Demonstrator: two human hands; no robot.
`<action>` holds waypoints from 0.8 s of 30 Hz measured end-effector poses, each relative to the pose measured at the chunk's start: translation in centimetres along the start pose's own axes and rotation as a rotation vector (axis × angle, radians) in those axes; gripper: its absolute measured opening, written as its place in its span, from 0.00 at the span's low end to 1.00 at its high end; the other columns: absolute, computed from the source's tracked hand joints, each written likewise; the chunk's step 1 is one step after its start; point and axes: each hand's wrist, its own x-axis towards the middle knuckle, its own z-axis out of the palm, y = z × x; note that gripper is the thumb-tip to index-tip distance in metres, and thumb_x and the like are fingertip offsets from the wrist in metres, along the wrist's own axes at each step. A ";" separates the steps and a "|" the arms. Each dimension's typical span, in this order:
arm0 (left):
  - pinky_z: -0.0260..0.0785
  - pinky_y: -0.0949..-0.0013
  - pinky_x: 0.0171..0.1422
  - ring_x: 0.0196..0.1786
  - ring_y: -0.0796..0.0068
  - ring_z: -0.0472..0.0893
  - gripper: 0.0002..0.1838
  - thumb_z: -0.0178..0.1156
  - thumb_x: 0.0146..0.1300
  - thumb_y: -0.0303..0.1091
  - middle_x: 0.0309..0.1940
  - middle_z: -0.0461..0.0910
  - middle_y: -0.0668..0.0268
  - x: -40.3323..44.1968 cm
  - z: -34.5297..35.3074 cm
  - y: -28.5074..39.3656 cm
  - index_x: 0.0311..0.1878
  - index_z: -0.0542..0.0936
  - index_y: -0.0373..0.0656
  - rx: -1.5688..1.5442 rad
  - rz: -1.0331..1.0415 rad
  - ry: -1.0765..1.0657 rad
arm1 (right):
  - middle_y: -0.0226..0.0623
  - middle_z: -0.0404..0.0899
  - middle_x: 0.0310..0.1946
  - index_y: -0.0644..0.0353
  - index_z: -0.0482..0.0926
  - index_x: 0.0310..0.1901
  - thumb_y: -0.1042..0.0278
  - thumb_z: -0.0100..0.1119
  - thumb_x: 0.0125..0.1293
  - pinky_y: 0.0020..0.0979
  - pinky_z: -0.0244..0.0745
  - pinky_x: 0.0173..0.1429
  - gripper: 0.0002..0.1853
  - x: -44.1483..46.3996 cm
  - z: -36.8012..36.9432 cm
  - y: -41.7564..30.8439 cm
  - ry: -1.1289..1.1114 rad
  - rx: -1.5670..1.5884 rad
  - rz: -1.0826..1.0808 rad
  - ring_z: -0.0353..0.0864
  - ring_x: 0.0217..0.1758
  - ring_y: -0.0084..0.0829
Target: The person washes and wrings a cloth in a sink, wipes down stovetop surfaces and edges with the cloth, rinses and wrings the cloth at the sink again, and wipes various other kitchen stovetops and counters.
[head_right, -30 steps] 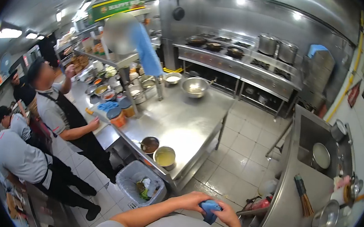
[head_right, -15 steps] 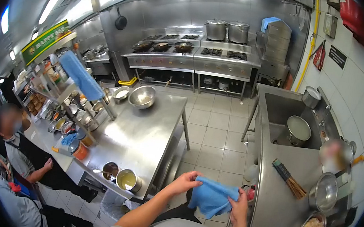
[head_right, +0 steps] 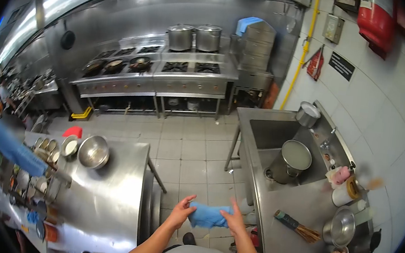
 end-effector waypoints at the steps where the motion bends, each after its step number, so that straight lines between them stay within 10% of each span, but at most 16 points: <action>1: 0.67 0.72 0.54 0.47 0.77 0.74 0.27 0.60 0.63 0.28 0.47 0.77 0.66 1.1 -0.6 0.0 0.65 0.68 0.45 0.004 -0.018 0.002 | 0.45 0.67 0.60 0.58 0.56 0.70 0.78 0.64 0.58 0.30 0.70 0.58 0.40 0.9 -0.9 1.1 0.026 0.008 -0.001 0.71 0.57 0.33; 7: 0.68 0.66 0.58 0.52 0.65 0.76 0.26 0.69 0.54 0.39 0.46 0.79 0.57 5.5 -1.9 0.3 0.57 0.76 0.44 0.650 0.055 -0.155 | 0.40 0.78 0.50 0.59 0.71 0.60 0.69 0.69 0.56 0.30 0.71 0.55 0.29 4.5 -0.4 0.5 -0.212 -0.145 0.178 0.75 0.52 0.31; 9: 0.70 0.58 0.56 0.49 0.51 0.78 0.28 0.71 0.47 0.41 0.41 0.79 0.50 6.9 -2.4 -0.6 0.53 0.78 0.46 1.065 0.258 -0.243 | 0.44 0.78 0.49 0.58 0.73 0.57 0.62 0.72 0.52 0.33 0.73 0.54 0.31 6.6 -0.5 2.5 -0.287 -0.667 -0.045 0.77 0.51 0.35; 13: 0.72 0.55 0.52 0.47 0.54 0.79 0.19 0.68 0.49 0.39 0.40 0.79 0.55 10.7 -4.9 0.0 0.44 0.79 0.44 1.360 0.075 -0.373 | 0.47 0.77 0.50 0.51 0.78 0.51 0.60 0.74 0.44 0.40 0.73 0.56 0.28 12.1 0.9 4.5 -0.541 -1.067 0.009 0.76 0.53 0.47; 17: 0.71 0.57 0.53 0.48 0.55 0.78 0.19 0.67 0.49 0.38 0.41 0.79 0.55 16.0 -8.0 3.0 0.45 0.79 0.44 1.352 -0.055 -0.240 | 0.48 0.78 0.45 0.50 0.84 0.39 0.59 0.72 0.45 0.38 0.73 0.51 0.16 19.9 2.2 2.4 -0.489 -1.058 0.112 0.76 0.53 0.45; 20: 0.70 0.60 0.55 0.50 0.58 0.78 0.19 0.67 0.50 0.39 0.44 0.79 0.57 21.3 -11.4 3.2 0.46 0.79 0.45 1.203 0.126 -0.129 | 0.44 0.76 0.51 0.56 0.83 0.42 0.57 0.72 0.51 0.36 0.73 0.53 0.18 28.4 1.1 3.6 -0.399 -0.963 -0.405 0.77 0.52 0.37; 24: 0.67 0.66 0.57 0.51 0.71 0.76 0.17 0.64 0.60 0.41 0.47 0.79 0.66 26.5 -11.6 7.6 0.48 0.78 0.42 0.362 -0.116 -0.014 | 0.41 0.77 0.51 0.63 0.81 0.44 0.62 0.68 0.57 0.31 0.74 0.50 0.17 37.8 3.8 -5.1 -0.576 -0.593 -0.120 0.78 0.49 0.29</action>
